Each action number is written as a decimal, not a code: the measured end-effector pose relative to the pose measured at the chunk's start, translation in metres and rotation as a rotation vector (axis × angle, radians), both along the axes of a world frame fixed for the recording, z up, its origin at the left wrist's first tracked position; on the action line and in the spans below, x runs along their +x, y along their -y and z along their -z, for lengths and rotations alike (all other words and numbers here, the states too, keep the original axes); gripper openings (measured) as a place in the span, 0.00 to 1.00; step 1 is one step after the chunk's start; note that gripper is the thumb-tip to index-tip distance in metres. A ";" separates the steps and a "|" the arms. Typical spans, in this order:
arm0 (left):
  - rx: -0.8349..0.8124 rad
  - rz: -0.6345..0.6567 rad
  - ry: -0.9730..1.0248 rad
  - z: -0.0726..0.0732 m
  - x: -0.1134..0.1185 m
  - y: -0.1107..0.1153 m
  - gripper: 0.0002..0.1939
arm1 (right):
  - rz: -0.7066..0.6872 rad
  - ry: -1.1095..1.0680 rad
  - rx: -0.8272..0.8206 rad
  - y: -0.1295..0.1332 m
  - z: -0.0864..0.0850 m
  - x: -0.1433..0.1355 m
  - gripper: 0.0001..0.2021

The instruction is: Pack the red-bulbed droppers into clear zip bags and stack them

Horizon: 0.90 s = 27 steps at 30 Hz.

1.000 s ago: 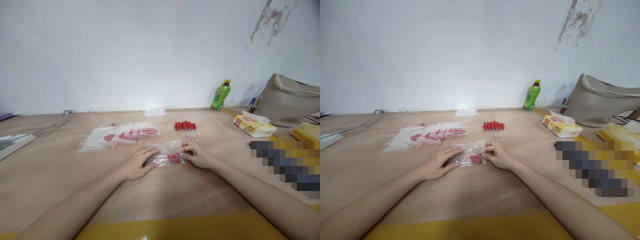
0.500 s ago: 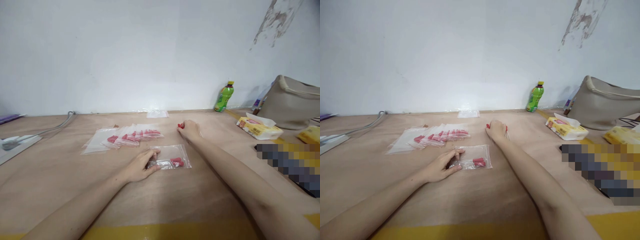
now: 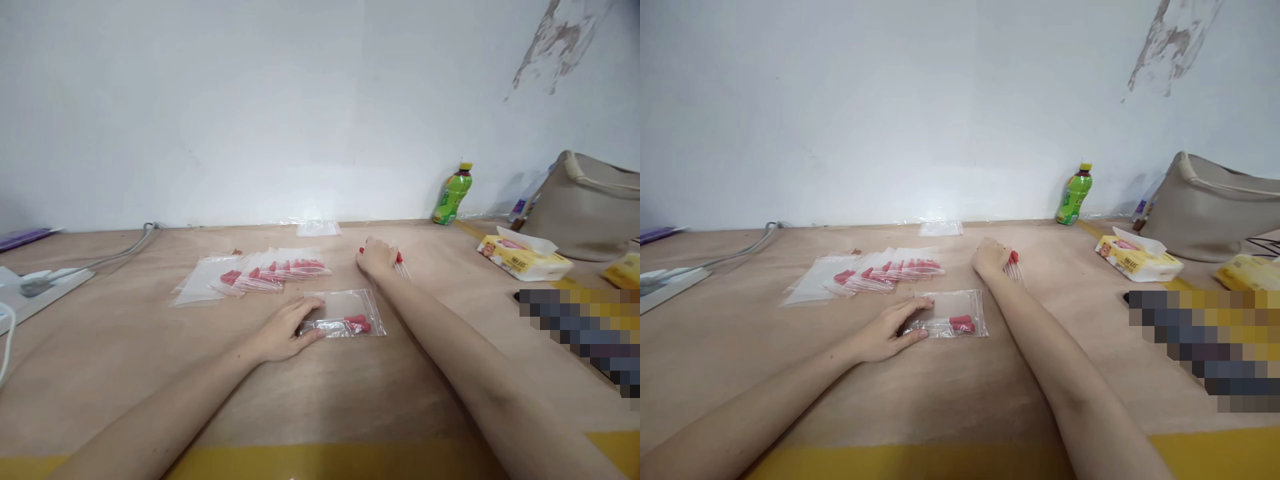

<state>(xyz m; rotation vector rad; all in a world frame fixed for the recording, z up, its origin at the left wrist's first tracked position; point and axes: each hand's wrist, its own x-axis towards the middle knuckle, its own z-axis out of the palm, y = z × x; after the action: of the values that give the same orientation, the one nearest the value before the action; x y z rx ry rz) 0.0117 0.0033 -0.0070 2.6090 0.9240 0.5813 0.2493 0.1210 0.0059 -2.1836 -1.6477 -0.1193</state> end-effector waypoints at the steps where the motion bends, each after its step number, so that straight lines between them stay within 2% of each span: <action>1: 0.002 0.001 0.001 0.000 0.000 0.000 0.20 | -0.019 0.006 0.009 0.000 0.001 -0.001 0.14; 5: -0.003 0.013 0.005 0.000 0.000 -0.001 0.20 | -0.047 -0.012 0.032 0.001 0.002 -0.004 0.12; 9: -0.014 0.006 0.002 0.000 0.000 -0.001 0.21 | -0.045 -0.136 0.134 0.008 -0.007 0.000 0.11; 13: -0.008 0.007 0.012 0.001 0.000 -0.001 0.21 | -0.253 -0.448 0.349 0.030 -0.013 0.025 0.11; 16: -0.006 0.005 0.006 0.002 -0.001 -0.001 0.21 | -0.331 -0.735 0.512 0.053 -0.007 0.048 0.14; 20: 0.001 0.009 0.000 0.000 0.000 -0.001 0.21 | -0.245 -1.151 0.442 0.081 0.010 0.059 0.13; 24: 0.002 0.011 0.000 -0.001 0.000 0.000 0.21 | -0.142 -1.500 0.339 0.099 0.023 0.046 0.09; 27: 0.004 0.001 -0.003 -0.001 0.000 0.000 0.22 | -0.176 -1.663 0.194 0.109 0.026 0.035 0.08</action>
<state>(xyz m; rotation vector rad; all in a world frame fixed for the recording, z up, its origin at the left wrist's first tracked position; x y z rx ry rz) 0.0118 0.0032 -0.0056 2.6143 0.9227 0.5791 0.2847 0.0116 -0.0200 -1.1154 -0.6900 1.1687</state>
